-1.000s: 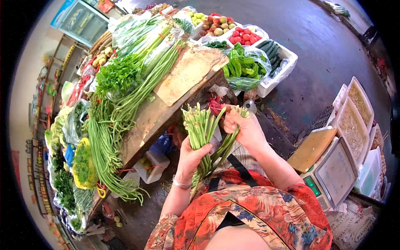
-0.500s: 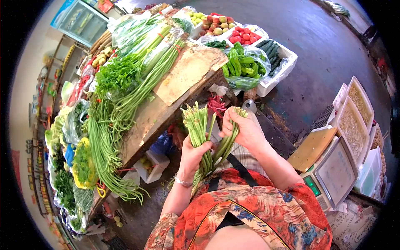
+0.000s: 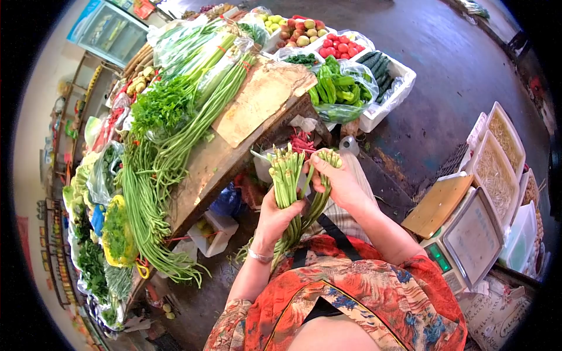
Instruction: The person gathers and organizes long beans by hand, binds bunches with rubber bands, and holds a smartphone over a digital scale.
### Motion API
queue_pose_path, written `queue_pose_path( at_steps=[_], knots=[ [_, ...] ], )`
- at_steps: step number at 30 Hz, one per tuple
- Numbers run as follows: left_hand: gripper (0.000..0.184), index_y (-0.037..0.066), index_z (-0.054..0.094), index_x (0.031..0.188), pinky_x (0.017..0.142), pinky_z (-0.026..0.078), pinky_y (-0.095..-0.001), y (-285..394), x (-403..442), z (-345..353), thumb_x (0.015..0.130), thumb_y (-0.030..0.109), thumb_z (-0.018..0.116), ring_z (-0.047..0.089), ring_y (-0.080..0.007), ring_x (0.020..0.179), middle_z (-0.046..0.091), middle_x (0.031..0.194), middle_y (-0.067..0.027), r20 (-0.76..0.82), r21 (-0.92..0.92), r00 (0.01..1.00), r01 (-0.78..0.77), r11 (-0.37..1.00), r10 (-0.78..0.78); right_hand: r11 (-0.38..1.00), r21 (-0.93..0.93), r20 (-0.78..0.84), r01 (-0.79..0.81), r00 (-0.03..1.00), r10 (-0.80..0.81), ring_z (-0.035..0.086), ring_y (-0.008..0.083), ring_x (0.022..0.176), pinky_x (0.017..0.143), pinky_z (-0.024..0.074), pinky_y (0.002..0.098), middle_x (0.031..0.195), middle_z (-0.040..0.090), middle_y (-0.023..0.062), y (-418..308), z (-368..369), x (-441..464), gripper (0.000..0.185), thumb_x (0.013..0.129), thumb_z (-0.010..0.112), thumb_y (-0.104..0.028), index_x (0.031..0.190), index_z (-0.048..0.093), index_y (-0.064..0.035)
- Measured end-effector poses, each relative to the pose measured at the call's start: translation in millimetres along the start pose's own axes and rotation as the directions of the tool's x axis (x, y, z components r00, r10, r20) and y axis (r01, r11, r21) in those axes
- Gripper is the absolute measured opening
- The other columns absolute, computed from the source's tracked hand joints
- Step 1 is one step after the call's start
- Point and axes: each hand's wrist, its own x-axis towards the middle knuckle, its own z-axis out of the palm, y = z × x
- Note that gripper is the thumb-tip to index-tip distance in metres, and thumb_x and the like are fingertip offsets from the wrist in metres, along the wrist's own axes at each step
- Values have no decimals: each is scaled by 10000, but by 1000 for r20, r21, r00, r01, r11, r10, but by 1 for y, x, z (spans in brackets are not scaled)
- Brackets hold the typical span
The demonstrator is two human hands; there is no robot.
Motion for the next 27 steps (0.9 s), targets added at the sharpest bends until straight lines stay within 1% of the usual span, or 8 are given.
queue_pose_path(
  at_steps=[3, 5, 7, 8, 13, 17, 20, 27],
  knots=[
    [328, 16, 561, 1074, 746, 466, -234, -1, -1, 0, 758, -15, 644, 555, -78, 820, 594, 938, 3, 22, 30, 1000, -17, 999, 17, 998, 6, -126, 59, 990, -58, 473, 75, 538, 457, 353, 211, 722, 569, 8, 4, 4, -1, 173, 917, 599, -254, 893, 566, -87],
    [348, 14, 554, 1092, 749, 465, -235, -2, 0, 0, 756, -17, 641, 551, -78, 825, 589, 942, 4, 47, 50, 999, -26, 998, 24, 998, -9, -98, 61, 993, -61, 472, 77, 536, 466, 362, 210, 731, 571, 5, 4, 1, -3, 144, 901, 624, -217, 927, 581, -83],
    [369, 12, 547, 1110, 751, 464, -236, -3, 0, 1, 754, -19, 638, 548, -78, 830, 584, 946, 5, 69, 70, 997, -35, 997, 30, 995, 4, -15, 103, 995, -103, 550, 65, 664, 576, 438, 209, 814, 634, -27, 3, 4, -5, 134, 860, 672, -152, 971, 623, -95],
    [377, 15, 555, 1109, 768, 464, -242, -2, 0, 1, 744, -23, 642, 558, -87, 849, 595, 961, 0, 79, 80, 996, -40, 996, 34, 995, -57, -11, 88, 996, -88, 546, 58, 685, 589, 433, 205, 812, 621, -47, -1, 7, -7, 165, 840, 696, -142, 985, 634, -91],
    [401, 17, 565, 1115, 797, 474, -258, -3, 1, -1, 729, -34, 659, 585, -108, 873, 618, 990, -14, 97, 25, 994, -45, 999, 42, 999, -5, -37, 45, 998, -45, 532, 60, 676, 585, 422, 207, 820, 618, -45, 6, -2, -4, 131, 840, 696, -147, 947, 640, -95],
    [446, 3, 543, 1181, 807, 478, -254, -3, 0, -6, 753, -29, 664, 596, -117, 895, 634, 1037, -37, 47, -39, 999, 19, 999, -17, 998, -30, -69, 56, 996, -58, 521, 82, 633, 545, 415, 237, 794, 589, -11, 6, -6, -1, 141, 866, 671, -191, 943, 605, -94],
    [435, -19, 550, 1165, 860, 480, -273, -2, 0, -5, 749, -33, 677, 613, -135, 933, 644, 1060, -56, 10, -75, 1000, -10, 997, 11, 997, 45, -85, 60, 995, -56, 540, 99, 688, 602, 435, 238, 802, 589, 1, 7, -7, 2, 128, 890, 641, -209, 928, 594, -97],
    [365, -5, 588, 1107, 820, 489, -266, -6, 0, -3, 753, -32, 674, 613, -128, 886, 652, 1004, -45, -52, -51, 999, -11, 999, 8, 992, 126, -28, 32, 999, -28, 562, 111, 656, 607, 471, 267, 762, 610, 1, 8, -6, 1, 160, 901, 631, -244, 901, 603, -87]
  ],
)
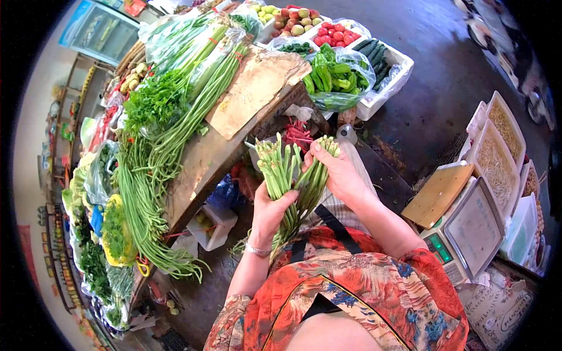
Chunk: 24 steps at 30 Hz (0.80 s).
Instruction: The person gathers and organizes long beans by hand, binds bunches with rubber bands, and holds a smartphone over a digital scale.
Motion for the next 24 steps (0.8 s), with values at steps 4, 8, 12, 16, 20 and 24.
queue_pose_path(
  at_steps=[4, 8, 12, 16, 20, 24],
  knots=[
    [320, 8, 602, 1059, 768, 496, -255, -2, 0, -1, 751, -34, 678, 610, -117, 831, 649, 955, -35, 16, -45, 1000, 24, 999, -23, 997, -76, 13, 10, 1000, -9, 555, 107, 655, 603, 464, 255, 769, 603, -5, 3, -1, 3, 138, 874, 664, -178, 947, 611, -74],
    [312, 13, 604, 1054, 750, 500, -252, -6, 0, 1, 755, -39, 677, 610, -114, 812, 650, 937, -28, 13, -44, 1000, 1, 999, -1, 993, -119, -9, -9, 1000, 8, 541, 91, 656, 600, 452, 243, 794, 605, -17, -1, 3, 2, 196, 829, 705, -112, 998, 618, -63],
    [318, 14, 604, 1062, 760, 498, -249, -7, -1, 1, 757, -45, 675, 611, -114, 824, 653, 948, -28, -13, -41, 1000, -1, 999, 0, 991, -128, -7, -33, 999, 33, 538, 84, 666, 599, 445, 238, 793, 609, -22, -1, 2, 4, 187, 822, 705, -97, 989, 628, -61],
    [332, 13, 604, 1063, 756, 508, -260, -7, -3, 5, 745, -49, 673, 622, -127, 818, 654, 951, -36, -34, -75, 999, -30, 997, 28, 974, -155, 53, -166, 983, 176, 539, 81, 677, 597, 436, 233, 788, 617, -22, -4, -8, 6, 162, 823, 696, -91, 972, 642, -58],
    [347, 11, 598, 1066, 746, 523, -273, -9, -2, 6, 733, -54, 672, 635, -143, 807, 652, 944, -45, -27, -79, 999, -38, 996, 36, 962, -199, 101, -189, 972, 212, 537, 78, 658, 586, 428, 231, 793, 626, -14, -7, -6, 4, 120, 839, 679, -111, 941, 649, -54],
    [357, 5, 590, 1076, 735, 537, -284, -6, -2, 8, 734, -59, 667, 642, -151, 805, 652, 945, -54, 30, -84, 998, -46, 995, 49, 973, -166, 177, -163, 965, 192, 536, 77, 648, 584, 427, 228, 793, 629, -16, -5, -6, 4, 106, 852, 664, -124, 934, 650, -58]
  ],
)
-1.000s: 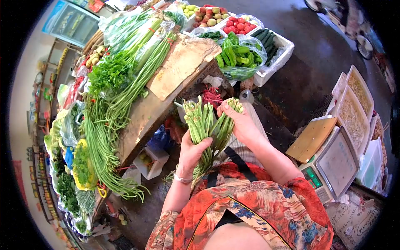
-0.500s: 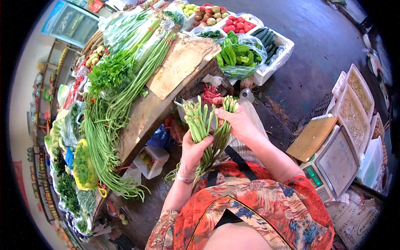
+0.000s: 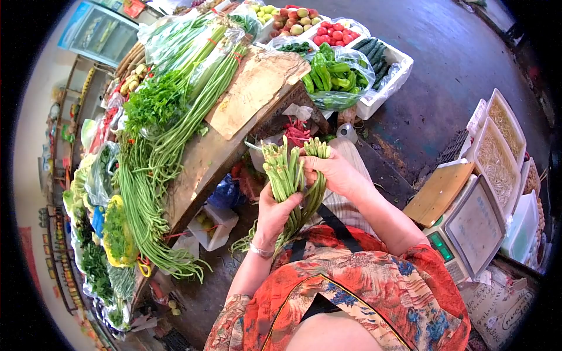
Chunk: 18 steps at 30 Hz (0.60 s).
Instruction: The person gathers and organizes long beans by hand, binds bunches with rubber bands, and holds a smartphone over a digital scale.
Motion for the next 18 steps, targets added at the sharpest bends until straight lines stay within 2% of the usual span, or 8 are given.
queue_pose_path(
  at_steps=[3, 5, 9, 15, 17, 18],
  knots=[
    [355, -1, 583, 1079, 730, 551, -304, -5, 3, -5, 738, -53, 667, 647, -160, 800, 650, 946, -63, -25, -33, 1000, 15, 999, -16, 998, -14, 18, 67, 998, -67, 542, 78, 649, 588, 432, 227, 789, 630, -17, 4, -2, 1, 108, 864, 647, -126, 950, 647, -62],
    [340, -5, 583, 1068, 721, 559, -314, -11, 4, -7, 741, -50, 666, 648, -169, 781, 647, 944, -67, -82, -73, 997, -8, 997, 2, 997, -26, -55, 76, 996, -77, 555, 84, 675, 603, 446, 239, 804, 634, -12, 4, 0, 0, 102, 864, 641, -121, 951, 646, -68],
    [332, -6, 583, 1064, 722, 558, -313, -7, 2, -6, 745, -43, 668, 646, -172, 767, 646, 942, -70, -79, -87, 997, -6, 996, -1, 993, -41, -176, 108, 978, -114, 565, 94, 702, 619, 462, 255, 809, 635, -3, 3, 7, -2, 88, 872, 627, -121, 942, 644, -71],
    [283, 0, 610, 1021, 708, 536, -293, -6, 6, -7, 744, -18, 667, 637, -158, 781, 655, 911, -67, -32, -67, 999, 25, 997, -27, 995, 85, -36, 52, 998, -49, 584, 113, 747, 689, 482, 257, 830, 637, 15, 4, -1, -4, 133, 881, 617, -141, 985, 625, -59],
    [261, 3, 621, 999, 742, 520, -285, -7, 6, -6, 742, -8, 666, 635, -151, 803, 660, 912, -60, -40, -1, 999, 8, 1000, -8, 996, -43, 16, 84, 996, -83, 593, 107, 780, 719, 486, 253, 858, 648, 11, 12, -11, 0, 173, 864, 637, -119, 1021, 618, -49],
    [261, 3, 621, 999, 742, 520, -285, -7, 6, -6, 742, -8, 666, 635, -151, 803, 660, 912, -60, -40, 0, 999, 9, 1000, -9, 996, -43, 16, 84, 996, -83, 593, 107, 780, 719, 486, 253, 858, 648, 11, 10, -7, -1, 173, 864, 637, -119, 1021, 618, -49]
  ],
)
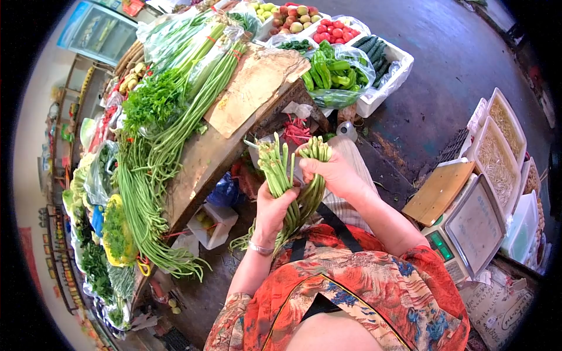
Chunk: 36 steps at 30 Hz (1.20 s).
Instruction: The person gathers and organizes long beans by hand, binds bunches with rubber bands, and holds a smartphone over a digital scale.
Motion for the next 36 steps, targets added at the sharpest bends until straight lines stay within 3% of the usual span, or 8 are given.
queue_pose_path(
  at_steps=[2, 3, 10, 12, 20, 25, 27, 36],
  knots=[
    [275, 5, 616, 1016, 781, 512, -288, -2, 0, 1, 745, -11, 663, 637, -151, 824, 663, 929, -55, 21, -26, 1000, -3, 1000, 4, 984, -180, -33, 15, 999, -21, 589, 86, 798, 723, 482, 243, 866, 651, -11, -8, 12, -3, 181, 844, 660, -86, 1018, 628, -51],
    [292, 7, 611, 1031, 781, 514, -288, -3, 0, -1, 745, -28, 655, 638, -155, 838, 664, 941, -55, 30, -15, 999, 16, 1000, -16, 980, -199, -35, 17, 999, -24, 545, 76, 601, 552, 444, 220, 760, 602, -19, -16, 22, -5, 146, 821, 698, -83, 937, 617, -47],
    [256, 18, 595, 1002, 772, 490, -250, 3, -3, 1, 757, -40, 647, 600, -107, 823, 638, 916, -28, 29, -6, 1000, 8, 1000, -8, 993, -119, -153, 10, 988, -28, 564, 83, 656, 579, 449, 227, 787, 618, 1, -5, 17, -6, 143, 832, 684, -103, 950, 618, -57],
    [236, 20, 594, 983, 757, 482, -243, 6, -3, 2, 760, -34, 649, 590, -100, 809, 631, 900, -15, 11, 43, 1000, 5, 999, -6, 993, 121, -186, -12, 982, 35, 592, 102, 738, 666, 484, 261, 824, 647, -4, -11, 17, -9, 87, 835, 670, -93, 912, 640, -67],
    [236, 16, 587, 976, 732, 473, -234, 4, -4, 2, 750, 7, 658, 579, -88, 796, 622, 893, -13, 145, 182, 987, 35, 983, -62, 993, 28, -204, 116, 973, -108, 573, 70, 710, 651, 462, 220, 808, 643, -22, -4, 20, -5, 139, 819, 701, -90, 945, 643, -75],
    [304, 10, 583, 1040, 768, 481, -249, 7, -5, 3, 746, -12, 658, 591, -102, 826, 630, 929, -22, 147, 197, 984, 70, 978, -100, 998, 46, -139, 45, 990, -38, 588, 85, 777, 690, 466, 227, 866, 644, -13, 5, 4, -6, 152, 832, 695, -100, 967, 633, -71],
    [386, 3, 568, 1116, 812, 482, -261, 8, -5, 4, 742, -42, 652, 604, -118, 877, 641, 994, -40, 108, 29, 992, 65, 997, -68, 985, 148, -227, 88, 973, -53, 605, 104, 796, 694, 485, 245, 875, 647, 2, 5, 6, -6, 146, 845, 679, -109, 974, 619, -78],
    [358, 2, 588, 1093, 813, 486, -263, 1, 0, -6, 744, -63, 635, 612, -128, 892, 646, 1004, -40, 86, 1, 993, 81, 997, -81, 979, 199, -101, 36, 995, -16, 613, 133, 746, 668, 515, 276, 838, 634, 24, -2, 5, -10, 172, 848, 668, -91, 999, 584, -86]
  ],
)
